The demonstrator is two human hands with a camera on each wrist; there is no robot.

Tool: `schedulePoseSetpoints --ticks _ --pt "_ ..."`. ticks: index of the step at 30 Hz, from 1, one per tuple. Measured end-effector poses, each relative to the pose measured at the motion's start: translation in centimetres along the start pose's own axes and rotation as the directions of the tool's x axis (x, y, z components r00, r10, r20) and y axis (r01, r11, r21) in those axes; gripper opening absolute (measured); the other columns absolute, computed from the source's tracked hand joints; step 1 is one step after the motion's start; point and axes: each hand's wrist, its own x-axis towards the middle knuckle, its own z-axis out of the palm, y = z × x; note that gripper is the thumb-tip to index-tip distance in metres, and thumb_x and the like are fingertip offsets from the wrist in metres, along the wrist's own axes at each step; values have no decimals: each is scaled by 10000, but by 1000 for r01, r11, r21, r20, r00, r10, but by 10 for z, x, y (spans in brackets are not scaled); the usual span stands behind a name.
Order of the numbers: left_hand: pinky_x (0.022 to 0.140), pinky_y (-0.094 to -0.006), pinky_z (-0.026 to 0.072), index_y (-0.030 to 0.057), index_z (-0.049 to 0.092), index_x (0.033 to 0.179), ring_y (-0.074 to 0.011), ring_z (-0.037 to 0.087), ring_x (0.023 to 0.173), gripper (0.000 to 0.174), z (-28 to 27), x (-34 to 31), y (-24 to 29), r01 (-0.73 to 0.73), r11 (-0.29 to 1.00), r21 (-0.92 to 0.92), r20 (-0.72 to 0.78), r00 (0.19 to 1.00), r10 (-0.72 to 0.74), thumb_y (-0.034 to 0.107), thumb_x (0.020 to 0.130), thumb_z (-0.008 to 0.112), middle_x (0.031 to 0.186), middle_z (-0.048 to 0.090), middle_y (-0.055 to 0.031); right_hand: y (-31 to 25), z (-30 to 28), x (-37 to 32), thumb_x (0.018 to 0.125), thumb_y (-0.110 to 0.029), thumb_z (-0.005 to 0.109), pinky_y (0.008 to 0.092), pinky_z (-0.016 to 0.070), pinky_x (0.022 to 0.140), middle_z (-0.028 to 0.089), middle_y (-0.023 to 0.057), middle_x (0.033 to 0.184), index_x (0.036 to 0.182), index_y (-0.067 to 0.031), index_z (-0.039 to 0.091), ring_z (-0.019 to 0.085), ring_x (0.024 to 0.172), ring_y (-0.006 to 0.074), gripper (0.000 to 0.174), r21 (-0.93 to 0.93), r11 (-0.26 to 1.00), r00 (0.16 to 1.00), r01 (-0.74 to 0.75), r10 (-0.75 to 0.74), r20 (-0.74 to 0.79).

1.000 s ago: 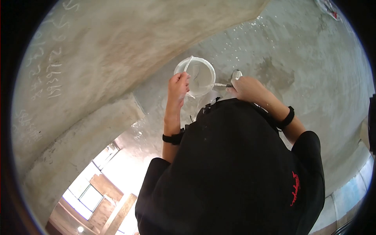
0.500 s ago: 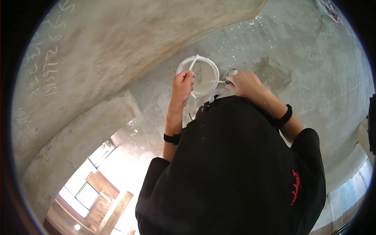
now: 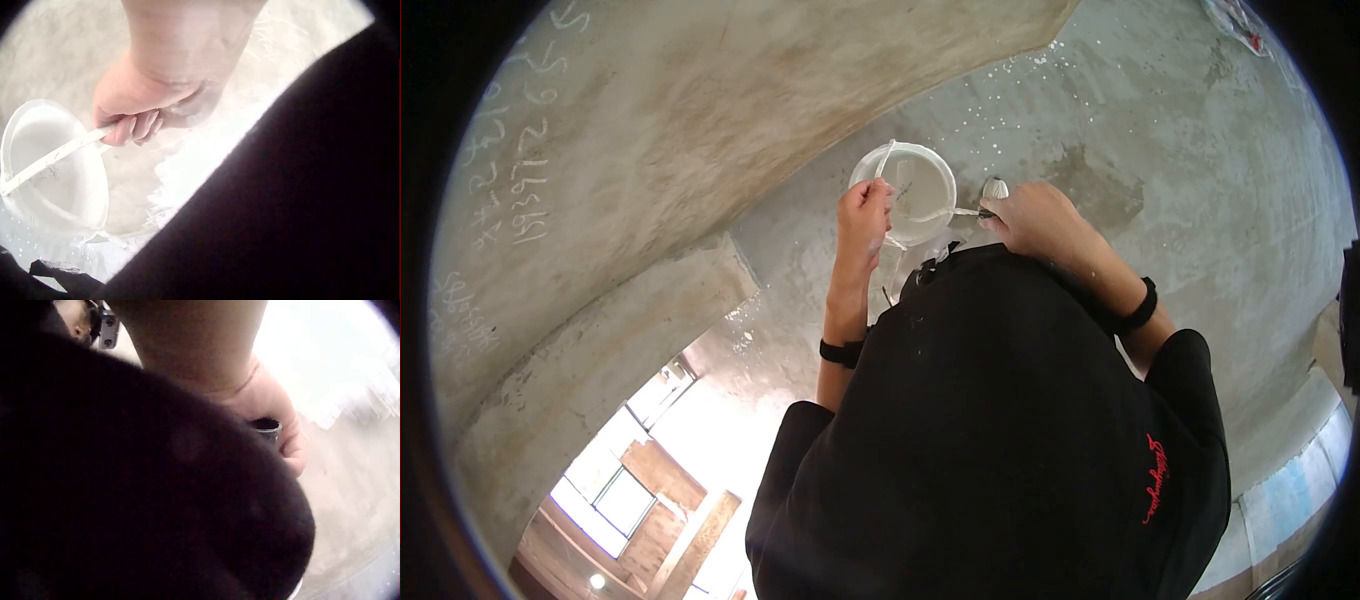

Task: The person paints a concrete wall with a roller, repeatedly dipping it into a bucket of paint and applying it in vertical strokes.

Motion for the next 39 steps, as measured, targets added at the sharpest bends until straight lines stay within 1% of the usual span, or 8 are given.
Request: schedulePoseSetpoints --ticks 2,5,9,11,14,21,36,39 --pt "454 -211 257 16 571 854 -28 313 492 235 -1 1 1 -14 1000 -16 -23 1000 14 222 962 536 623 387 68 -9 -9 -10 902 -274 538 466 500 632 637 164 723 936 -76 643 635 725 357 226 -104 994 999 -31 33 19" --pt "444 -217 322 -9 584 828 -44 373 492 278 -3 1 2 -10 1000 -9 -46 999 10 228 960 524 623 450 31 -8 -13 -26 894 -258 549 495 459 564 601 154 650 1014 -97 595 599 631 377 206 -82 996 999 -17 14 -39" --pt "442 -223 327 -10 582 819 -48 377 493 285 -2 0 7 -24 1000 -12 -47 999 23 234 956 529 619 448 30 -2 -15 -31 896 -246 545 494 458 572 603 155 654 999 -88 597 601 642 374 196 -18 999 993 -29 26 -116" --pt "442 -224 328 -10 582 817 -50 377 493 287 0 1 8 -15 1000 -26 -53 999 14 233 958 527 618 447 31 -3 -16 -28 907 -283 528 466 516 650 644 161 724 973 -92 631 641 733 358 227 -10 999 999 -41 41 -4" --pt "439 -227 327 -12 581 817 -50 378 492 286 3 -1 7 -45 999 27 -92 995 48 229 959 523 616 445 31 -5 -10 -27 907 -289 523 469 515 666 650 160 742 968 -92 633 643 747 357 234 62 997 996 -46 50 -71" --pt "437 -228 333 -14 586 819 -53 389 494 291 -1 2 5 -30 1000 9 -78 997 30 231 963 524 629 458 21 -6 -8 -24 899 -275 531 470 510 666 650 153 743 948 -94 638 640 744 357 216 25 997 992 -68 70 -103" --pt "438 -226 343 -24 593 820 -57 398 493 300 -8 6 -1 -30 1000 10 -84 996 31 232 961 528 617 458 16 -3 -6 -15 881 -294 563 484 496 630 637 155 719 958 -115 645 629 707 370 211 23 999 998 -27 28 -50" --pt "436 -226 340 -24 596 820 -56 395 489 295 -11 7 -5 -35 999 -8 -95 995 34 228 959 531 618 459 16 -6 -8 -16 878 -290 565 484 494 651 639 160 741 982 -111 647 627 742 371 223 20 996 995 -86 87 -45"
